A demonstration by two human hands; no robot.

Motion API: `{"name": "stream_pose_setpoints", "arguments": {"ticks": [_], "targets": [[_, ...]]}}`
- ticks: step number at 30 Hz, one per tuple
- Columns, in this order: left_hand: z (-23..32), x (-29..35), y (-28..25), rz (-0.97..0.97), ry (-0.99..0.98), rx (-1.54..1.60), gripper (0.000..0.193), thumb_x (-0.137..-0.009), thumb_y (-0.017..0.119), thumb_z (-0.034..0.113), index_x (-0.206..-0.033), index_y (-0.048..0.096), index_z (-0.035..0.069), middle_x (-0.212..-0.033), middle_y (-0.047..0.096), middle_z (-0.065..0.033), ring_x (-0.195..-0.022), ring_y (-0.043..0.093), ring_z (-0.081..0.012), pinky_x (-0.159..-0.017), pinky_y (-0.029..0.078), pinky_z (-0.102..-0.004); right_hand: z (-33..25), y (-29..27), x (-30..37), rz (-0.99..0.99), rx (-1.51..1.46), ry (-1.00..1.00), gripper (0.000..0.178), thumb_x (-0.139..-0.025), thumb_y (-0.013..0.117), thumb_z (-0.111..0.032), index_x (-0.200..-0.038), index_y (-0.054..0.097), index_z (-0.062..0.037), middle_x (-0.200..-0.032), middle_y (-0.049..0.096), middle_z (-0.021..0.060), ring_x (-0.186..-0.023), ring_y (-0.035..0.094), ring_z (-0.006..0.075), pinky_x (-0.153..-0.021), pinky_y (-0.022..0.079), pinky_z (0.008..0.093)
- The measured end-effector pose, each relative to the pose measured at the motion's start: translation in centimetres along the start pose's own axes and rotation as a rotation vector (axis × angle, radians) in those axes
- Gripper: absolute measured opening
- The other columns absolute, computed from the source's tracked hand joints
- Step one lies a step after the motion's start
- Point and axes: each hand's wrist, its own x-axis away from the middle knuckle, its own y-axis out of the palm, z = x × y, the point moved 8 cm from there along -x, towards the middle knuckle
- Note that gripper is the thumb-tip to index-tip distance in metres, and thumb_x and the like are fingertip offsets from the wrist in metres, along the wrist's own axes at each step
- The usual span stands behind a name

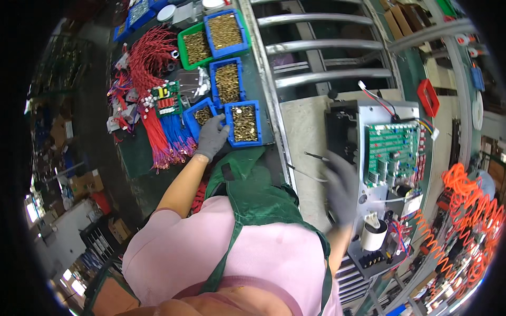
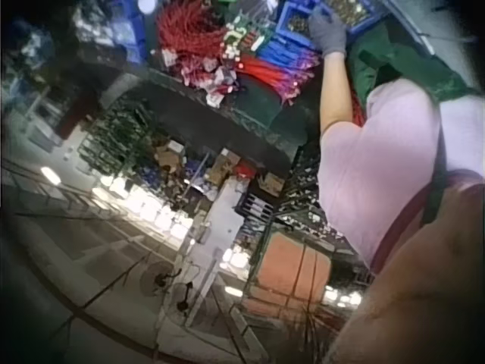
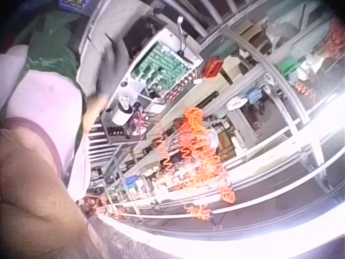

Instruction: Assembling electronic components on a production line, using a power screwdriver to secure parts to a chassis and connecting wiring harnesses.

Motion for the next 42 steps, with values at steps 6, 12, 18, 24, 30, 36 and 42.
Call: {"name": "stream_pose_setpoints", "arguments": {"ticks": [6, 12, 18, 24, 30, 36, 42], "targets": [[-0.4, -0.9, -0.9, -0.046, 0.035, 0.152, 0.037, -0.083, 0.062, 0.023, -0.115, 0.058, 0.005, -0.099, 0.062, -0.0147, -0.09, 0.062, -0.0282, -0.08, 0.049, -0.0365, 2.0, 29.6, -9.0, -0.539, 0.939, -0.637, 0.034, -0.084, 0.049, -0.011, -0.118, 0.052, -0.0057, -0.098, 0.056, 0.0161, -0.081, 0.064, 0.0294, -0.065, 0.053, 0.0399], [-14.0, -0.2, -11.5, 0.632, -0.304, 0.067, 0.03, -0.085, 0.056, 0.018, -0.111, 0.06, 0.003, -0.103, 0.06, -0.0196, -0.097, 0.058, -0.0324, -0.086, 0.046, -0.0396, 3.3, 33.5, -11.2, -0.536, 1.052, -0.742, 0.018, -0.088, 0.047, -0.014, -0.099, 0.058, -0.0054, -0.093, 0.057, 0.015, -0.073, 0.064, 0.0252, -0.056, 0.053, 0.0379], [-22.3, -2.6, -16.6, 0.429, -0.717, -0.36, 0.039, -0.082, 0.057, 0.03, -0.111, 0.059, 0.003, -0.105, 0.062, -0.0226, -0.1, 0.059, -0.0379, -0.084, 0.047, -0.0455, 3.6, 33.0, -12.4, -0.598, 0.793, -0.328, 0.026, -0.095, 0.04, -0.02, -0.096, 0.058, -0.0015, -0.093, 0.058, 0.0213, -0.084, 0.064, 0.0355, -0.067, 0.054, 0.0432], [-23.7, -1.4, -18.0, 0.526, -0.682, -0.27, 0.028, -0.081, 0.056, 0.026, -0.096, 0.06, 0.003, -0.097, 0.064, -0.0229, -0.092, 0.061, -0.04, -0.08, 0.048, -0.0451, 3.8, 32.8, -12.2, -0.661, 0.893, -0.471, 0.025, -0.094, 0.042, -0.02, -0.094, 0.061, -0.0026, -0.094, 0.059, 0.0197, -0.087, 0.063, 0.0348, -0.071, 0.053, 0.0441], [-21.9, 1.0, -19.1, 0.938, -0.515, -0.279, 0.027, -0.081, 0.055, 0.026, -0.095, 0.057, 0.003, -0.094, 0.065, -0.0217, -0.09, 0.062, -0.0381, -0.079, 0.048, -0.0443, 3.6, 31.9, -12.2, -0.643, 0.808, -0.404, 0.026, -0.094, 0.041, -0.019, -0.093, 0.062, -0.0032, -0.097, 0.059, 0.0188, -0.089, 0.064, 0.0338, -0.073, 0.053, 0.0435], [-17.9, -0.6, -16.0, 0.424, -0.681, -0.303, 0.039, -0.075, 0.064, 0.033, -0.102, 0.059, 0.005, -0.099, 0.065, -0.0213, -0.095, 0.062, -0.0368, -0.083, 0.048, -0.0434, 3.5, 32.0, -12.2, -0.626, 0.857, -0.456, 0.019, -0.09, 0.046, -0.016, -0.091, 0.061, -0.004, -0.092, 0.059, 0.0198, -0.085, 0.063, 0.0351, -0.071, 0.053, 0.0437], [-26.5, -0.5, -14.7, 0.329, -0.729, -0.039, 0.038, -0.071, 0.062, 0.029, -0.101, 0.063, 0.005, -0.095, 0.066, -0.02, -0.082, 0.064, -0.0367, -0.076, 0.049, -0.0427, 1.5, 28.2, -12.6, -0.468, 0.578, -0.381, 0.017, -0.079, 0.056, -0.011, -0.094, 0.062, -0.0046, -0.094, 0.059, 0.0182, -0.086, 0.061, 0.0356, -0.077, 0.051, 0.0411]]}}
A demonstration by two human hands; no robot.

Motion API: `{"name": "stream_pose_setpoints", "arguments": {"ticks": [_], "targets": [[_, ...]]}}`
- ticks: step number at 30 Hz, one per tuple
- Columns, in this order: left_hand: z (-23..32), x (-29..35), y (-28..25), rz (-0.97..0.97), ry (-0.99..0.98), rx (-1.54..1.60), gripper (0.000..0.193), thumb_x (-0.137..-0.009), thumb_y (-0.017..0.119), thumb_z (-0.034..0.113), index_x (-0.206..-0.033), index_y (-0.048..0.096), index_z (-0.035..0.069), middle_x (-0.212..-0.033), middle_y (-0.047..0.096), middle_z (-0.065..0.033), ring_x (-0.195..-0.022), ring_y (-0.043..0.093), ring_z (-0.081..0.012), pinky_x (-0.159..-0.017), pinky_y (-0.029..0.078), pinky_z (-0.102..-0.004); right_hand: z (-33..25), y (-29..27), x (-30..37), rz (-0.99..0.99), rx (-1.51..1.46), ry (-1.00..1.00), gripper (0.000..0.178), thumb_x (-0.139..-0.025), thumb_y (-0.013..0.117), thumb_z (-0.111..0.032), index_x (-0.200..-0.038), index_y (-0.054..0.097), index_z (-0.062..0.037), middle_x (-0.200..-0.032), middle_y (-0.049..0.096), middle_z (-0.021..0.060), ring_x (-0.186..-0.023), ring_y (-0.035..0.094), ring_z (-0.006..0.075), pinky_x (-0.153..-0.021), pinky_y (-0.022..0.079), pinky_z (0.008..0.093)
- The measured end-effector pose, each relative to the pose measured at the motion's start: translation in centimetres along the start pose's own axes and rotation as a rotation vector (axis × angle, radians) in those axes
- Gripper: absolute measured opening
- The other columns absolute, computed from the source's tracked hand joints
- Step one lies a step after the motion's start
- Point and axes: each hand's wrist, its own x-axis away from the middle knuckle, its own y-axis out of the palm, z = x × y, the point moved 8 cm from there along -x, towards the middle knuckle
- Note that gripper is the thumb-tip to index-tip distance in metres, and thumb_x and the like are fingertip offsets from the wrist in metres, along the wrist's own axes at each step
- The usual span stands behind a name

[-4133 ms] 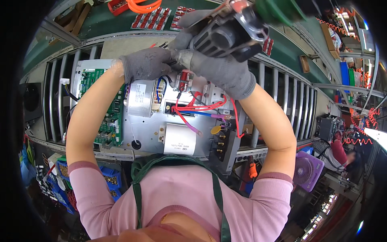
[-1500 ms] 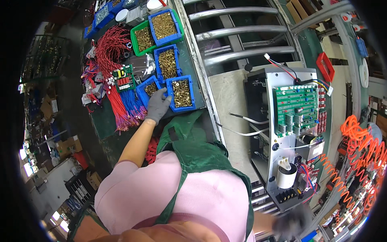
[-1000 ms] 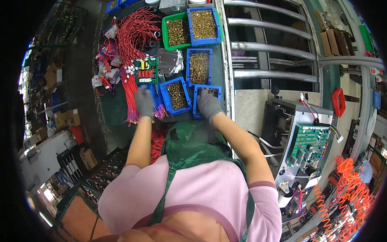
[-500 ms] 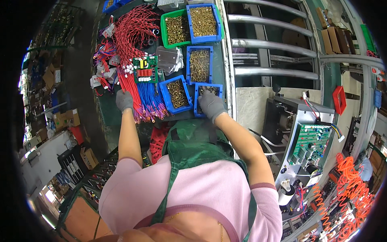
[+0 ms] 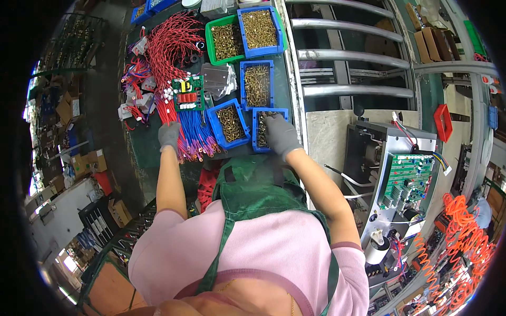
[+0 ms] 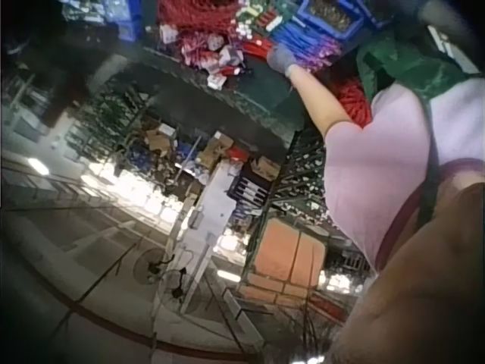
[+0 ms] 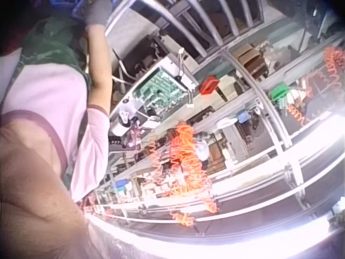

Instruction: Assembling electronic components on a production line, using a power screwdriver to secure parts to a chassis and connecting wiring harnesses.

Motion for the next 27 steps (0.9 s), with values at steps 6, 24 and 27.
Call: {"name": "stream_pose_setpoints", "arguments": {"ticks": [6, 24, 27], "targets": [[2.5, 5.6, -2.2, -0.647, -0.311, 1.037, 0.015, -0.086, 0.06, 0.015, -0.095, 0.06, 0.004, -0.063, 0.044, 0.0051, -0.048, 0.038, -0.0021, -0.038, 0.027, -0.0162, 3.7, -2.6, 3.1, 0.174, -0.556, 0.116, 0.018, -0.075, 0.06, -0.013, -0.09, 0.068, -0.0064, -0.089, 0.063, 0.0155, -0.091, 0.06, 0.0304, -0.083, 0.048, 0.0364], [36.1, 43.3, 2.6, -1.267, 0.767, 0.802, 0.023, -0.086, 0.056, 0.012, -0.104, 0.056, -0.001, -0.078, 0.049, 0.0008, -0.061, 0.039, -0.0026, -0.049, 0.029, -0.0177, 7.8, -14.2, 35.6, 0.793, -0.707, 0.232, 0.02, -0.078, 0.064, -0.013, -0.095, 0.065, -0.0035, -0.092, 0.063, 0.0094, -0.083, 0.062, 0.0216, -0.076, 0.048, 0.032], [37.7, 54.3, 5.7, -1.544, 0.834, 0.54, 0.018, -0.083, 0.06, 0.018, -0.093, 0.061, 0.002, -0.071, 0.048, 0.004, -0.059, 0.038, -0.0022, -0.049, 0.025, -0.0166, 8.7, -12.9, 45.5, 1.064, -0.854, 0.369, 0.015, -0.077, 0.062, -0.002, -0.093, 0.064, -0.0012, -0.09, 0.063, 0.0068, -0.083, 0.06, 0.0153, -0.073, 0.048, 0.0287]]}}
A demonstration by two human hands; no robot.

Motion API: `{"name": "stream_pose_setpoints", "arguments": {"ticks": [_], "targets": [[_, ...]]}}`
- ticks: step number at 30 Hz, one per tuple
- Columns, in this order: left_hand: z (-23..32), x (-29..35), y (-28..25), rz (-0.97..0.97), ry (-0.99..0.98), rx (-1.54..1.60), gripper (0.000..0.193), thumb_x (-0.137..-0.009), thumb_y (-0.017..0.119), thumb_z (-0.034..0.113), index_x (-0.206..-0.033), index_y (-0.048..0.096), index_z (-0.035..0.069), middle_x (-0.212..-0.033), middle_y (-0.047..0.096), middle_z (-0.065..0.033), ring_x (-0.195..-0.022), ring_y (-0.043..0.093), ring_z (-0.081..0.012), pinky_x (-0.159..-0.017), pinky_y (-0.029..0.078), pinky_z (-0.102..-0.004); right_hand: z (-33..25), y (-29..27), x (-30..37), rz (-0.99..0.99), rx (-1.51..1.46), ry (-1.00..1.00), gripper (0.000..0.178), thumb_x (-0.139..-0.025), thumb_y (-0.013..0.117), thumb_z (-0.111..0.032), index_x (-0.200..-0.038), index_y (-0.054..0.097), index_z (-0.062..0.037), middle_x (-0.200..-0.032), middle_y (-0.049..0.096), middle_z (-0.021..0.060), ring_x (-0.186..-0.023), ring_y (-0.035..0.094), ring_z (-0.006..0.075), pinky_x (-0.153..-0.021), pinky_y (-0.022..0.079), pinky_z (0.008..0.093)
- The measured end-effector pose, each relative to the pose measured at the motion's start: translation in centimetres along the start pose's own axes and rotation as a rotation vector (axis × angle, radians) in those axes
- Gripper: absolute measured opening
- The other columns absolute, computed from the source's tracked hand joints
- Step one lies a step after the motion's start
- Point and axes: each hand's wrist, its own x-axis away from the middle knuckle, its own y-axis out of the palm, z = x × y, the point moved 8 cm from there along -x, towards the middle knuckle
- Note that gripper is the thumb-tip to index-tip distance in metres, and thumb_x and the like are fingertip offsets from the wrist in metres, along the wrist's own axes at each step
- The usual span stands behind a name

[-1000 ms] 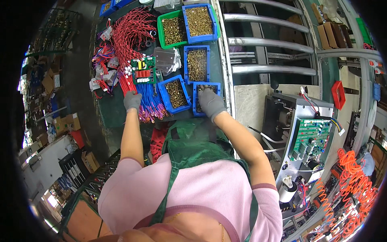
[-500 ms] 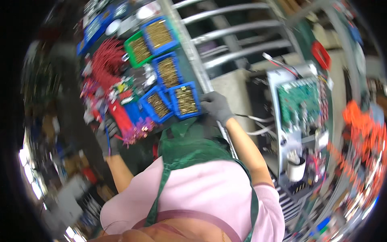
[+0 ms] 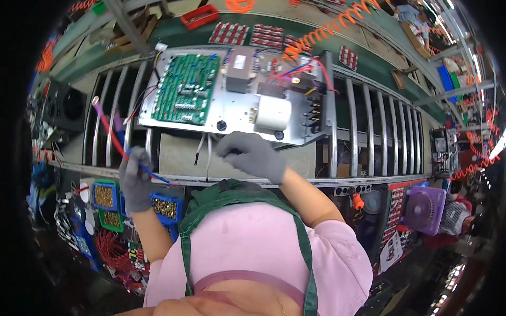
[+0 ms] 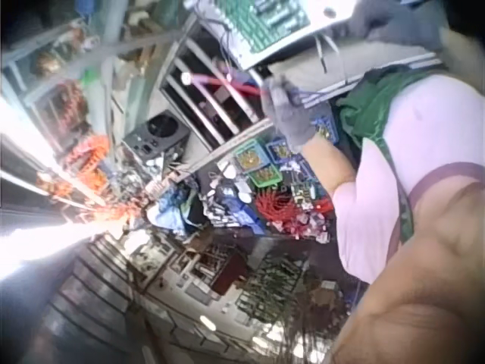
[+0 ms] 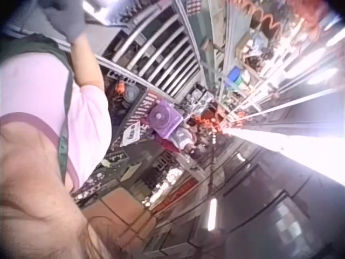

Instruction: Assembling electronic components on a production line, using a power screwdriver to secure parts to a chassis and connecting wiring harnesses.

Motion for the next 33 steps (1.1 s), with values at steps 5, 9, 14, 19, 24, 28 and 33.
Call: {"name": "stream_pose_setpoints", "arguments": {"ticks": [5, 9, 14, 19, 24, 28, 33], "targets": [[0.0, -3.8, 17.5, -0.274, 0.063, -0.459, 0.029, -0.085, 0.059, 0.032, -0.093, 0.064, 0.005, -0.072, 0.052, 0.0036, -0.062, 0.044, -0.0041, -0.055, 0.034, -0.0193, -2.1, -9.6, 6.5, 0.516, 0.163, 0.024, 0.015, -0.08, 0.063, -0.003, -0.095, 0.064, -0.0002, -0.09, 0.062, 0.0061, -0.078, 0.058, 0.0115, -0.069, 0.047, 0.0264], [-2.6, -7.6, 25.0, -0.44, 0.259, -0.437, 0.031, -0.078, 0.063, 0.021, -0.104, 0.066, 0.004, -0.075, 0.056, -0.0003, -0.07, 0.048, -0.0062, -0.063, 0.04, -0.0225, -7.0, -14.6, 9.1, 0.675, 0.607, -0.265, 0.027, -0.076, 0.065, -0.004, -0.102, 0.063, -0.0026, -0.083, 0.062, 0.0108, -0.075, 0.06, 0.0188, -0.069, 0.048, 0.0302], [-4.8, -7.9, 32.0, -0.55, 0.769, -0.939, 0.025, -0.077, 0.069, 0.021, -0.096, 0.069, 0.004, -0.074, 0.061, -0.009, -0.065, 0.057, -0.016, -0.064, 0.045, -0.0303, -7.9, -20.0, 7.6, 0.777, 0.788, -0.151, 0.024, -0.08, 0.063, -0.014, -0.103, 0.062, -0.0081, -0.082, 0.06, 0.0107, -0.072, 0.059, 0.0265, -0.065, 0.047, 0.0357], [-5.2, -8.6, 31.5, -0.593, 0.361, -0.698, 0.031, -0.084, 0.062, 0.028, -0.101, 0.066, 0.002, -0.072, 0.059, -0.0078, -0.068, 0.054, -0.0148, -0.064, 0.043, -0.0294, -5.6, -23.3, 0.3, 0.61, 0.883, 0.014, 0.033, -0.083, 0.06, -0.019, -0.114, 0.058, -0.0076, -0.096, 0.064, 0.014, -0.087, 0.062, 0.0312, -0.078, 0.049, 0.0405], [-3.9, -7.0, 28.5, -0.698, 0.058, -0.558, 0.027, -0.091, 0.051, 0.03, -0.095, 0.06, 0.005, -0.068, 0.05, 0.0026, -0.061, 0.042, -0.0047, -0.056, 0.033, -0.0189, -9.0, -21.7, 2.6, 0.932, 0.76, -0.046, 0.032, -0.08, 0.06, -0.014, -0.111, 0.061, -0.0063, -0.09, 0.065, 0.0133, -0.085, 0.064, 0.0277, -0.078, 0.05, 0.0366], [-5.0, -4.6, 26.4, -0.787, -0.053, -0.37, 0.028, -0.09, 0.051, 0.025, -0.105, 0.06, 0.003, -0.067, 0.046, 0.0043, -0.059, 0.038, -0.0032, -0.051, 0.028, -0.0182, -6.8, -18.3, 5.9, 0.92, 0.2, -0.062, 0.026, -0.076, 0.06, -0.001, -0.102, 0.064, -0.0026, -0.083, 0.065, 0.0083, -0.077, 0.063, 0.0137, -0.071, 0.05, 0.0265], [-6.7, -4.3, 24.0, -0.869, -0.332, -0.028, 0.035, -0.09, 0.053, 0.026, -0.113, 0.06, 0.0, -0.066, 0.049, 0.0019, -0.054, 0.043, -0.0061, -0.048, 0.032, -0.0212, -4.1, -14.6, 5.4, 0.917, -0.281, -0.077, 0.024, -0.081, 0.059, -0.002, -0.104, 0.061, 0.0022, -0.082, 0.063, 0.0071, -0.075, 0.06, 0.0118, -0.069, 0.05, 0.0257]]}}
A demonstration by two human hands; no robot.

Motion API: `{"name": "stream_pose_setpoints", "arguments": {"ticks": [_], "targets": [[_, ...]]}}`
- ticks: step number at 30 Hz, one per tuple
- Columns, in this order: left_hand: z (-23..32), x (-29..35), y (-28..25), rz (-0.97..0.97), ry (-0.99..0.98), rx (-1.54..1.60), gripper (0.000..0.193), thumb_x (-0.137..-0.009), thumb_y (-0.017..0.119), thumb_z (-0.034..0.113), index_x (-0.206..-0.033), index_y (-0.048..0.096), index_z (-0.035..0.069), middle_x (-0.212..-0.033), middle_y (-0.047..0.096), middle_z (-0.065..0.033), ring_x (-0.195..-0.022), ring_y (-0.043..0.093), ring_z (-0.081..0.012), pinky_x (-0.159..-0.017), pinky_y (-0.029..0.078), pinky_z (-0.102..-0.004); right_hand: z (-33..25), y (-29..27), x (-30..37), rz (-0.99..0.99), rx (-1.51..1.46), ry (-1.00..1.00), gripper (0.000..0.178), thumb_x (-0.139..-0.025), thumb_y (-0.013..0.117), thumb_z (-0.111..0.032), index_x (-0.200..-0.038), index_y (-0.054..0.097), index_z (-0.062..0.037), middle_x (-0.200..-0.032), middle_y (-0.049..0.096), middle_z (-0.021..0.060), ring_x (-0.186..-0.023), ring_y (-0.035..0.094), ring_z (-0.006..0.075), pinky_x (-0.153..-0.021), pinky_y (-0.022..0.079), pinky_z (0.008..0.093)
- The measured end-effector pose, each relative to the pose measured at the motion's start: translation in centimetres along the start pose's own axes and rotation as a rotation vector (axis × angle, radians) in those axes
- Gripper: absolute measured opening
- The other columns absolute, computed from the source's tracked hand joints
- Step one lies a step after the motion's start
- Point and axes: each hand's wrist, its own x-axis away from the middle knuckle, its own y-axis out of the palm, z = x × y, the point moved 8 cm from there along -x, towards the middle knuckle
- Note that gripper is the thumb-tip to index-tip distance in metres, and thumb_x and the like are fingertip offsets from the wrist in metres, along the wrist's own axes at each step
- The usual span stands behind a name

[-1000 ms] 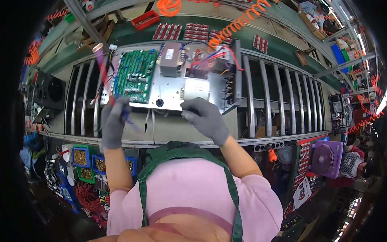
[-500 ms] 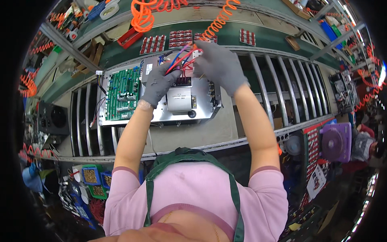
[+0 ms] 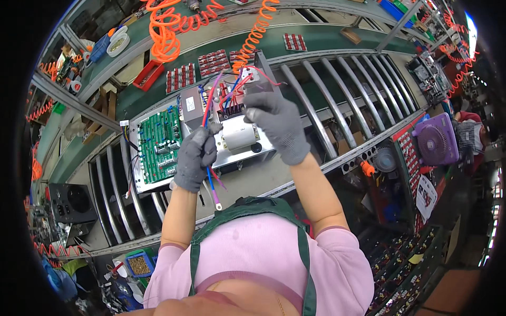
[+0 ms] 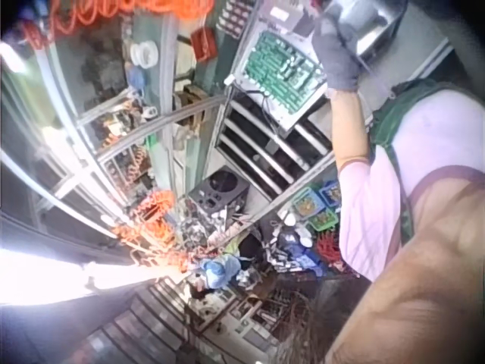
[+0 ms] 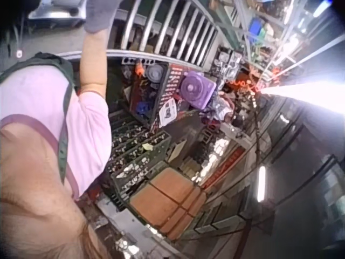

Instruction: Assembling electronic components on a production line, using a power screwdriver to secure parts to a chassis and connecting wiring harnesses.

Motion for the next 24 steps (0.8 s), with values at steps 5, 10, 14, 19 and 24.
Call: {"name": "stream_pose_setpoints", "arguments": {"ticks": [5, 10, 14, 19, 24], "targets": [[-0.9, 1.2, 1.8, 0.017, -0.025, -0.479, 0.035, -0.097, 0.046, 0.03, -0.106, 0.065, 0.002, -0.065, 0.052, 0.0001, -0.056, 0.051, -0.0075, -0.051, 0.041, -0.0217, 1.9, 2.9, 0.5, -0.133, -0.036, 0.213, 0.028, -0.085, 0.059, -0.013, -0.109, 0.059, 0.002, -0.074, 0.056, 0.0012, -0.067, 0.054, 0.0075, -0.061, 0.045, 0.023], [-1.5, 1.0, 1.0, 0.066, 0.208, -0.551, 0.035, -0.096, 0.048, 0.03, -0.107, 0.064, 0.001, -0.067, 0.054, 0.0001, -0.059, 0.051, -0.008, -0.056, 0.044, -0.0241, 3.9, 2.7, 0.6, -0.267, -0.038, 0.311, 0.026, -0.087, 0.058, -0.015, -0.106, 0.061, 0.0023, -0.075, 0.059, 0.0027, -0.064, 0.053, 0.0074, -0.056, 0.043, 0.0216], [-0.7, 0.8, 1.1, 0.198, 0.205, -0.564, 0.033, -0.09, 0.056, 0.03, -0.106, 0.065, 0.003, -0.068, 0.053, 0.0021, -0.062, 0.046, -0.0054, -0.055, 0.038, -0.0227, 4.4, 2.1, 1.1, -0.249, -0.081, 0.258, 0.026, -0.087, 0.058, -0.016, -0.106, 0.061, 0.0031, -0.079, 0.061, 0.0042, -0.067, 0.055, 0.0079, -0.058, 0.045, 0.0224], [-1.5, 0.6, 3.0, 0.145, 0.019, -0.326, 0.03, -0.085, 0.061, 0.028, -0.1, 0.067, 0.002, -0.071, 0.057, 0.003, -0.062, 0.043, -0.0049, -0.054, 0.034, -0.0214, 3.6, 0.9, 0.9, -0.193, -0.031, 0.186, 0.025, -0.086, 0.059, -0.01, -0.107, 0.06, 0.0032, -0.088, 0.062, 0.0066, -0.076, 0.059, 0.0097, -0.068, 0.049, 0.0241], [-1.1, 0.6, 3.5, 0.243, 0.143, -0.438, 0.025, -0.081, 0.067, 0.021, -0.098, 0.068, 0.002, -0.071, 0.057, 0.0028, -0.064, 0.046, -0.005, -0.057, 0.037, -0.022, 1.8, -0.5, 1.8, 0.019, -0.19, 0.002, 0.031, -0.079, 0.061, 0.004, -0.109, 0.055, 0.0037, -0.095, 0.062, 0.0082, -0.088, 0.059, 0.0116, -0.081, 0.05, 0.0257]]}}
